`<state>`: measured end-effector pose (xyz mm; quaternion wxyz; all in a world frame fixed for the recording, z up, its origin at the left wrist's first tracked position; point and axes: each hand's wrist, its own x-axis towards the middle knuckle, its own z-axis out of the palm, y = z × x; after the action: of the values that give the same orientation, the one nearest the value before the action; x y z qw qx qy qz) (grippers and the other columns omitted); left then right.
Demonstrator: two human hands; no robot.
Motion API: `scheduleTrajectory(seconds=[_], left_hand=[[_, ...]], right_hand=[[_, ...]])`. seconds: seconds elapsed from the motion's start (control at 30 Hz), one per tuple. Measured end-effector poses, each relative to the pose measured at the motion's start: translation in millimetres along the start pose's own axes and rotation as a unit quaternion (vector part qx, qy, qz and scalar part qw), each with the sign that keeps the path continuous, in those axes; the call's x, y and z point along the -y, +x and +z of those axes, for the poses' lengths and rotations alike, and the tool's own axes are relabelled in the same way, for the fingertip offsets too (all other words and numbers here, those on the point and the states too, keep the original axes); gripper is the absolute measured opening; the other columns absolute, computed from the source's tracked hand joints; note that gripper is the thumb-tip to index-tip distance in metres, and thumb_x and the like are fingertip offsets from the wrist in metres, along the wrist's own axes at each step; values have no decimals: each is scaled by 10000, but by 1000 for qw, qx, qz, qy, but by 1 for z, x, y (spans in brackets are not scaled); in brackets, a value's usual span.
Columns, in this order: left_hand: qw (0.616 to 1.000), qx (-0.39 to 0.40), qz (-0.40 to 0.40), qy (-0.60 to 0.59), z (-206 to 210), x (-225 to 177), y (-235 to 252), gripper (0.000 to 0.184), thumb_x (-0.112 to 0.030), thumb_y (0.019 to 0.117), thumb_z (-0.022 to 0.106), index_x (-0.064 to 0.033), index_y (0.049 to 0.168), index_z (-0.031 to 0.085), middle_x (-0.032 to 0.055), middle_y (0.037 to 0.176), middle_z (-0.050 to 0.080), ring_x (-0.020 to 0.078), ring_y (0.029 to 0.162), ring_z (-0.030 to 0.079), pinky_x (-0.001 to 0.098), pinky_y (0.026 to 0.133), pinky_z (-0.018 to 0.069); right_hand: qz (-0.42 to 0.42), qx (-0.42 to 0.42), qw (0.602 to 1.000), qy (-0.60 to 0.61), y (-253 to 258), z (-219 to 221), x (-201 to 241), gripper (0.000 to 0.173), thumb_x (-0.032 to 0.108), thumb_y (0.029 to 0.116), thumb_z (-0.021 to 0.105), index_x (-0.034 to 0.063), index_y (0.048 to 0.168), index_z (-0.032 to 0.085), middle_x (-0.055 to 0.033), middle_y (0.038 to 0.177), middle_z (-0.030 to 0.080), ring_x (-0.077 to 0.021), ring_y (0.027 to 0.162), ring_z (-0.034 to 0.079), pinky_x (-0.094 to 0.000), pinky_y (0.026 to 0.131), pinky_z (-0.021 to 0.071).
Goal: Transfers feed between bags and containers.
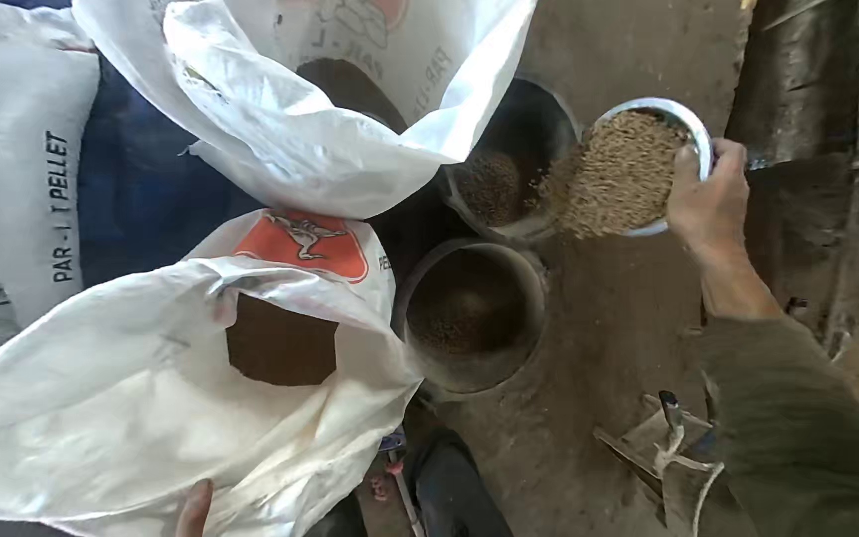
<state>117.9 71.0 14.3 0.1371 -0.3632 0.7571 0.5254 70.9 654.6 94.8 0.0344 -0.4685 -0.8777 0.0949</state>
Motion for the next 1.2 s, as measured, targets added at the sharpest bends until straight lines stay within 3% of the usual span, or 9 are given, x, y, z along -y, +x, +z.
scheduleTrajectory(seconds=[0.13, 0.4, 0.53, 0.6, 0.7, 0.77, 0.87, 1.0, 1.2], left_hand=[[998, -36, -29, 38, 11, 3, -4, 493, -215, 1049, 526, 81, 1419, 391, 77, 1235, 571, -66, 1053, 577, 166, 939, 496], [988, -67, -133, -52, 15, -4, -11, 289, -265, 1100, 400, -58, 1238, 548, -42, 952, 623, -14, 815, 634, 236, 752, 571], [987, -62, -124, -80, 9, -8, -7, 246, -228, 1083, 430, -54, 1130, 596, -75, 841, 644, -32, 741, 642, 200, 702, 574], [987, -49, -137, -64, 5, -13, -3, 286, -276, 1095, 439, -44, 1111, 605, -90, 781, 653, -40, 699, 649, 191, 672, 583], [980, -33, -189, -48, 1, -12, 0, 475, -384, 1123, 304, -14, 1271, 562, 0, 895, 678, 12, 782, 677, 254, 732, 600], [977, -25, -203, -59, -2, -8, 1, 517, -384, 1127, 253, 13, 1357, 492, 35, 986, 665, 12, 849, 671, 251, 783, 588], [978, -9, -196, -69, -8, -5, 4, 469, -304, 1124, 231, 40, 1394, 402, -16, 1050, 633, -105, 920, 627, 133, 847, 547], [962, -4, -251, -102, -23, -7, 10, 390, -189, 1114, 274, 90, 1368, 373, -22, 1061, 585, -156, 946, 577, 91, 878, 502], [949, 64, -227, -211, -39, 7, 16, 208, -80, 1074, 300, -32, 1218, 443, -178, 962, 656, -150, 930, 624, 106, 886, 533]], right_hand=[[-90, -110, 988, -60, 37, 36, -11, 515, 76, 977, 510, -35, 1471, 416, -350, 1474, 400, -505, 1394, 396, -550, 1155, 371], [-348, -194, 916, -56, -29, 12, 6, 509, 41, 927, 564, -97, 1408, 469, -406, 1340, 490, -560, 1249, 486, -607, 1067, 400], [-512, 18, 856, 60, -170, 0, 98, 373, 151, 1000, 495, 21, 1347, 531, -205, 1277, 605, -275, 1217, 580, -340, 1063, 457], [-540, 181, 809, 143, -241, 45, 142, 367, 96, 921, 597, 36, 1280, 637, -161, 1220, 689, -264, 1163, 653, -371, 1016, 524], [-518, 327, 784, 102, -311, 174, 202, 381, -32, 879, 642, 7, 1256, 687, -204, 1167, 710, -375, 1079, 702, -500, 894, 587], [-431, 410, 803, 27, -322, 260, 229, 435, 18, 977, 563, 24, 1411, 591, -262, 1368, 606, -455, 1264, 584, -614, 1023, 474], [-405, 298, 862, 63, -322, 365, 233, 435, 141, 1002, 599, 74, 1430, 571, -231, 1394, 593, -424, 1273, 582, -638, 1020, 464], [-254, 467, 846, -32, -318, 322, 283, 383, 203, 1066, 551, 18, 1402, 540, -213, 1347, 619, -352, 1255, 599, -509, 1046, 470], [-233, 550, 800, -55, -340, 408, 220, 349, 268, 1010, 646, 9, 1243, 669, -278, 1155, 684, -476, 1084, 657, -671, 911, 505]])
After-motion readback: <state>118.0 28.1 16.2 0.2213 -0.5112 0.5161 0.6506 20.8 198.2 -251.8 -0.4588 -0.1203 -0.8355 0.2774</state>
